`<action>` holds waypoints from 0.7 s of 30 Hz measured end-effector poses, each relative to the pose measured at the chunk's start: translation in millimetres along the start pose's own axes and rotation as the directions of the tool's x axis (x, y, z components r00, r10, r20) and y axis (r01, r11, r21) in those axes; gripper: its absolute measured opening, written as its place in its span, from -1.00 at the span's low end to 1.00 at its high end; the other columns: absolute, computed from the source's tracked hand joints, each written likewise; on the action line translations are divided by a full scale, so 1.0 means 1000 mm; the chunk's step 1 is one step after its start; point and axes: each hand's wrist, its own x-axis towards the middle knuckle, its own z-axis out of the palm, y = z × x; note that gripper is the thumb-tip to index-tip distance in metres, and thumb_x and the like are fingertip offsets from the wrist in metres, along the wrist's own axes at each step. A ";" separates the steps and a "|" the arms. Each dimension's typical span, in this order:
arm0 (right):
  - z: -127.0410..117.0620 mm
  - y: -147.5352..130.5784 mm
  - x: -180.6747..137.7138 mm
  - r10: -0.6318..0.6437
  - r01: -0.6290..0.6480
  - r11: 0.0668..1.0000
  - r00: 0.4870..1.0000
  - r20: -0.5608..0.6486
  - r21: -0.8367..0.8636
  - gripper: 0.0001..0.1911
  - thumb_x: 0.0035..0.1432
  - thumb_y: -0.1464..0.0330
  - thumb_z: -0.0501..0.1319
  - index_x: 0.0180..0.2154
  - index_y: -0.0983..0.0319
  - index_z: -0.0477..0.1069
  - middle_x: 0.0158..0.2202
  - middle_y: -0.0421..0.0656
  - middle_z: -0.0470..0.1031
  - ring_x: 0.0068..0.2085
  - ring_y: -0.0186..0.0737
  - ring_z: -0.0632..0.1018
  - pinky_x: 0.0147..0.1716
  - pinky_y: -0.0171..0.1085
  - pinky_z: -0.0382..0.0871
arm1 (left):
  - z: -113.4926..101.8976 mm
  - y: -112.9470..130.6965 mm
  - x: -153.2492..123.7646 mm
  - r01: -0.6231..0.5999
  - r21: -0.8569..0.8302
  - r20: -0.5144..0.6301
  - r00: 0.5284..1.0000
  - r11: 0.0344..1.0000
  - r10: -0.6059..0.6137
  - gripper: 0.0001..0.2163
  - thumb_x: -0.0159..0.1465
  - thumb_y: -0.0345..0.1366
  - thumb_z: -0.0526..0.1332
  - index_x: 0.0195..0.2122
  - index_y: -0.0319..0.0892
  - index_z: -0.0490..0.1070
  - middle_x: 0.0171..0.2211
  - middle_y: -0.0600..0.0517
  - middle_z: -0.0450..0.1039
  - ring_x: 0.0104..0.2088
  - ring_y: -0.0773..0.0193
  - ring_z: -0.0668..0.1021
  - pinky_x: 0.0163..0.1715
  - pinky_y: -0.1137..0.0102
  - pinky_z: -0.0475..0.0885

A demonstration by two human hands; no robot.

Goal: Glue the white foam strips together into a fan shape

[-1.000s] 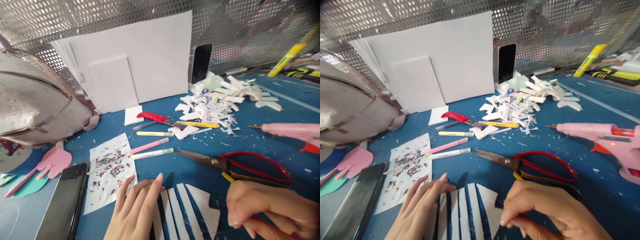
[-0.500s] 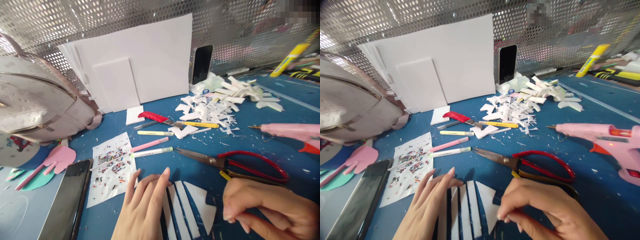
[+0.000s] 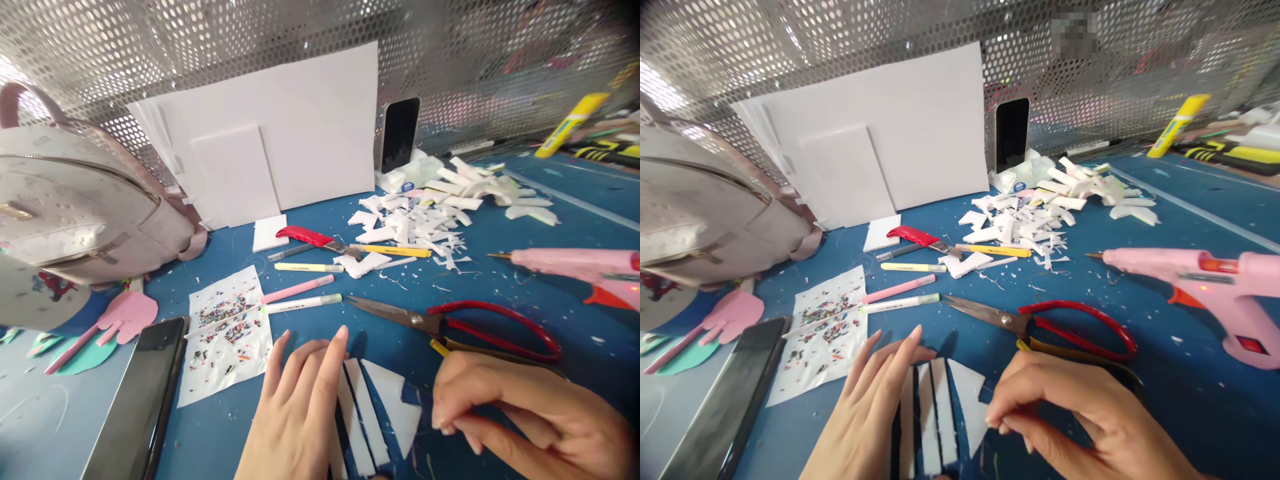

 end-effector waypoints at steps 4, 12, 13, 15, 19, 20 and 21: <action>0.000 0.000 0.001 -0.021 0.021 1.000 0.999 0.027 0.015 -0.87 0.23 0.43 0.33 -0.22 0.08 0.60 -0.41 -0.20 0.57 -0.43 -0.25 0.59 -0.46 -0.38 0.50 | -0.001 0.004 0.003 0.002 0.000 0.019 1.000 1.000 -0.002 -0.13 0.36 -0.14 0.23 0.50 -0.26 -0.33 0.23 -0.11 0.40 0.26 0.03 0.37 0.41 0.06 -0.21; -0.002 -0.001 -0.001 -0.007 0.009 0.999 0.999 0.045 -0.035 -0.86 0.31 0.40 0.28 -0.18 0.02 0.56 -0.39 -0.26 0.54 -0.42 -0.35 0.58 -0.43 -0.47 0.48 | 0.000 0.004 0.000 -0.003 0.064 -0.009 1.000 0.998 0.003 -0.14 0.37 -0.06 0.22 0.50 -0.29 -0.26 0.21 -0.13 0.43 0.28 -0.01 0.38 0.41 0.03 -0.18; -0.001 -0.001 -0.002 -0.002 0.004 0.999 0.999 0.044 -0.037 -0.86 0.31 0.40 0.27 -0.18 0.02 0.56 -0.38 -0.26 0.54 -0.42 -0.36 0.58 -0.43 -0.47 0.48 | 0.000 0.002 -0.001 -0.007 0.078 -0.017 1.000 0.997 0.008 -0.16 0.39 -0.06 0.19 0.49 -0.30 -0.26 0.20 -0.13 0.44 0.28 -0.01 0.38 0.41 0.04 -0.18; -0.002 -0.002 -0.003 0.004 -0.002 0.999 0.999 0.048 -0.042 -0.86 0.31 0.40 0.27 -0.19 0.03 0.56 -0.38 -0.26 0.54 -0.41 -0.35 0.59 -0.42 -0.47 0.49 | 0.000 0.000 -0.003 -0.014 0.095 -0.033 0.999 0.995 0.017 -0.21 0.42 -0.08 0.14 0.49 -0.33 -0.26 0.19 -0.13 0.45 0.27 0.03 0.39 0.42 0.06 -0.18; -0.002 -0.002 -0.004 -0.003 0.005 0.999 1.000 0.031 -0.049 -0.88 0.30 0.40 0.28 -0.21 0.05 0.56 -0.39 -0.23 0.54 -0.41 -0.33 0.60 -0.42 -0.46 0.50 | 0.000 -0.002 -0.005 -0.018 0.076 -0.039 0.999 0.997 0.021 -0.25 0.44 -0.09 0.10 0.49 -0.34 -0.23 0.18 -0.13 0.45 0.25 0.05 0.40 0.42 0.08 -0.18; -0.003 -0.003 -0.004 -0.001 0.002 0.999 1.000 0.028 -0.048 -0.88 0.30 0.40 0.28 -0.21 0.04 0.56 -0.39 -0.23 0.54 -0.42 -0.34 0.59 -0.43 -0.46 0.50 | 0.000 -0.002 -0.005 -0.017 0.064 -0.039 0.999 0.998 0.020 -0.26 0.44 -0.10 0.09 0.49 -0.34 -0.23 0.18 -0.13 0.45 0.25 0.05 0.40 0.42 0.07 -0.19; -0.003 -0.003 -0.004 -0.002 0.003 0.999 1.000 0.028 -0.043 -0.88 0.30 0.40 0.28 -0.21 0.04 0.56 -0.39 -0.24 0.54 -0.43 -0.35 0.59 -0.44 -0.47 0.50 | 0.000 -0.002 -0.004 -0.017 0.052 -0.039 0.999 0.999 0.019 -0.27 0.44 -0.11 0.09 0.49 -0.33 -0.23 0.17 -0.12 0.45 0.25 0.06 0.39 0.42 0.07 -0.19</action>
